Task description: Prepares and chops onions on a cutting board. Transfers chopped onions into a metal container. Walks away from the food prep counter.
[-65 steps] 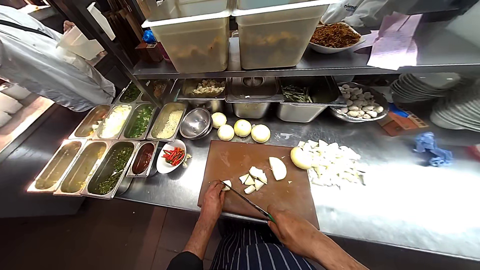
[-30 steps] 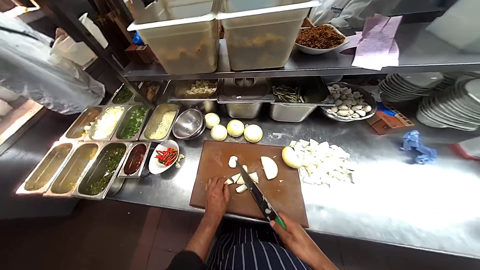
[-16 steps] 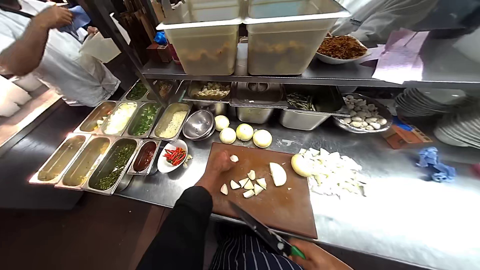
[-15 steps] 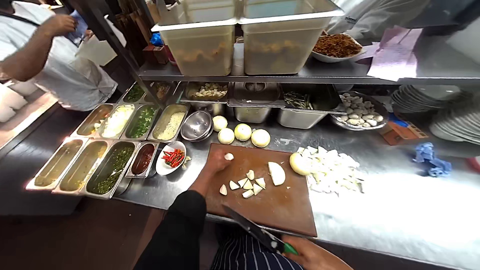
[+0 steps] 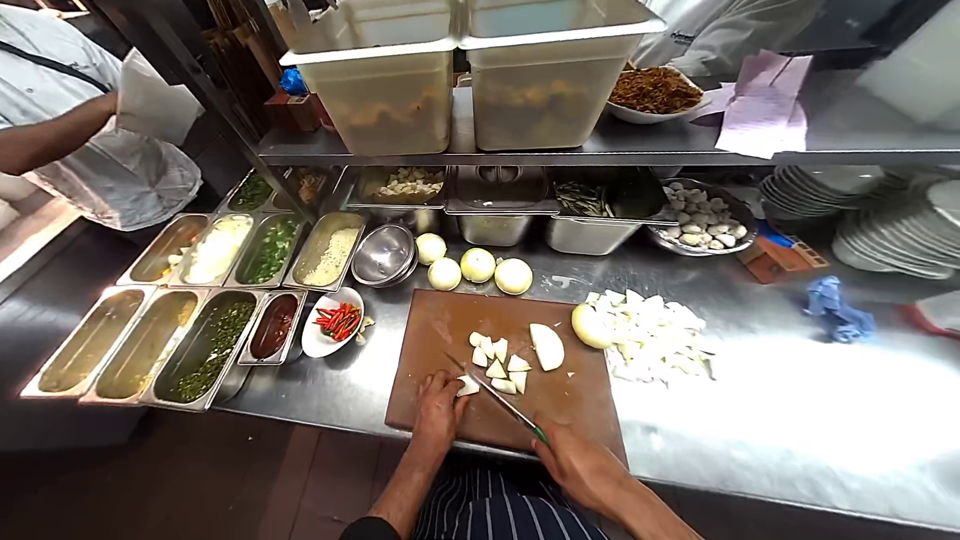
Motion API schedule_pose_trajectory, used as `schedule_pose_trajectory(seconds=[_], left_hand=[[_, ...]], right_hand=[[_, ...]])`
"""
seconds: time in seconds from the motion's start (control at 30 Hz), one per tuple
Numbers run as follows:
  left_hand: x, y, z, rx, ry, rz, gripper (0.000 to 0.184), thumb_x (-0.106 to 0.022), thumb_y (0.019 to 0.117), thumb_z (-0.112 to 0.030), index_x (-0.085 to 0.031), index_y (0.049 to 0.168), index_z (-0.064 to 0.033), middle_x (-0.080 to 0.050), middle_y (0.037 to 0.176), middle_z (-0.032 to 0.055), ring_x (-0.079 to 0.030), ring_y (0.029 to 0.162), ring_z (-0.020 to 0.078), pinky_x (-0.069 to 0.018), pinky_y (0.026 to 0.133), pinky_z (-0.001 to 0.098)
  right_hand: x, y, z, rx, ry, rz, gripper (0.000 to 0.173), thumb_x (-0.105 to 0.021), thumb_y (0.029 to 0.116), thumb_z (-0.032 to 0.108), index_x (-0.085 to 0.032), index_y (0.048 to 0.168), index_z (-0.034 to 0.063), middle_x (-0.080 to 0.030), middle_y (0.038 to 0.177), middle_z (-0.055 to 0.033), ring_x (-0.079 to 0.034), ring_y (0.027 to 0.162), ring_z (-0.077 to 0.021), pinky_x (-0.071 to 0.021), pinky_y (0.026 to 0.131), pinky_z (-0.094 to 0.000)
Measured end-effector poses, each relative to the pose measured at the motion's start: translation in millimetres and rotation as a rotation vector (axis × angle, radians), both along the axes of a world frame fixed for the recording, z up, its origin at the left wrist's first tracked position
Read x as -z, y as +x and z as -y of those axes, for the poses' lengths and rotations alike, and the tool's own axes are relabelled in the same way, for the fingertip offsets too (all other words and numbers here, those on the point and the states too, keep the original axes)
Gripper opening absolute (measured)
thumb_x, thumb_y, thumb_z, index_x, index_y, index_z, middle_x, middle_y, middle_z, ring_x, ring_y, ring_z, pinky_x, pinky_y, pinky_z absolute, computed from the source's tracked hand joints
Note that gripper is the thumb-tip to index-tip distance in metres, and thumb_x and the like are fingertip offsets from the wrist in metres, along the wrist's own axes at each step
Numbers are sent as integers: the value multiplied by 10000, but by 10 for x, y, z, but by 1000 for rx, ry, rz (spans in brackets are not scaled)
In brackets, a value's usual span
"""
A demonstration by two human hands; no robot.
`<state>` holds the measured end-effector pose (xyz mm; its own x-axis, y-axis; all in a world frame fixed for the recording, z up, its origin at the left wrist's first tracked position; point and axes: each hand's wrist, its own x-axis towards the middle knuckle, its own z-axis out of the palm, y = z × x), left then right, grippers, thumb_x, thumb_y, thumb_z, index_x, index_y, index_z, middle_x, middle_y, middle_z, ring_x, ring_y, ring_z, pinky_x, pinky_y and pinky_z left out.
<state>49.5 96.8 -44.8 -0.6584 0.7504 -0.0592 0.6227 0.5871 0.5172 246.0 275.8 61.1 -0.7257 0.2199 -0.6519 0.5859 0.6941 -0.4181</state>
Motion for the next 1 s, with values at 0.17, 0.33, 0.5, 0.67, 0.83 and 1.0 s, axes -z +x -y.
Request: schedule_pose_trajectory(seconds=[0.17,0.33,0.5,0.67,0.83,1.0], left_hand=[[16,14,23,-5,-17,-14,248,-679,948,-312,-782,1072,-124,-731,1164,59,-657,1146,259,-500,1054,439],[-149,50,-54,-113,-56,78,359,-759,890,-271,-734,1175,-54,-688,1243,133,-639,1200,271,-505,1073,396],[-461,-251,-571,-72,-332,316,1120,-897,747,-237,-223,1631,-103,-310,1604,250,-562,1316,387,-548,1036,487],[-576,-256,-1305,212,-527,342,993,-827,767,-91,-306,1611,-128,-275,1618,252,-494,1367,426,-521,1055,544],[-948,-24,-1863,346,-469,92,679,-726,839,-183,-521,1485,-142,-477,1523,179,-514,1359,386,-484,1076,579],[-472,259,-2375,641,-501,-85,857,-812,723,-407,-478,1507,-319,-401,1586,155,-361,1450,448,-194,1174,730]], right_hand=[[-80,-139,191,-51,13,133,394,-418,1071,385,-535,1301,86,-698,1063,-202,-695,1048,-396,-550,864,-590],[501,-137,256,45,-53,-97,374,-405,1071,389,-556,1271,111,-700,994,-169,-707,971,-365,-558,831,-561],[488,500,-68,413,-113,-329,407,-476,1044,466,-604,1195,111,-649,816,-102,-664,753,-279,-548,712,-513],[701,1110,-406,760,-140,-344,388,-526,1023,445,-595,1216,117,-628,760,-90,-625,585,-244,-547,561,-474],[771,1455,-412,914,-237,-355,365,-547,1016,459,-578,1135,115,-592,698,-74,-590,513,-227,-536,495,-438],[748,1468,-276,949,-255,-455,362,-564,1021,434,-594,1129,90,-593,687,-69,-598,544,-222,-532,526,-437]])
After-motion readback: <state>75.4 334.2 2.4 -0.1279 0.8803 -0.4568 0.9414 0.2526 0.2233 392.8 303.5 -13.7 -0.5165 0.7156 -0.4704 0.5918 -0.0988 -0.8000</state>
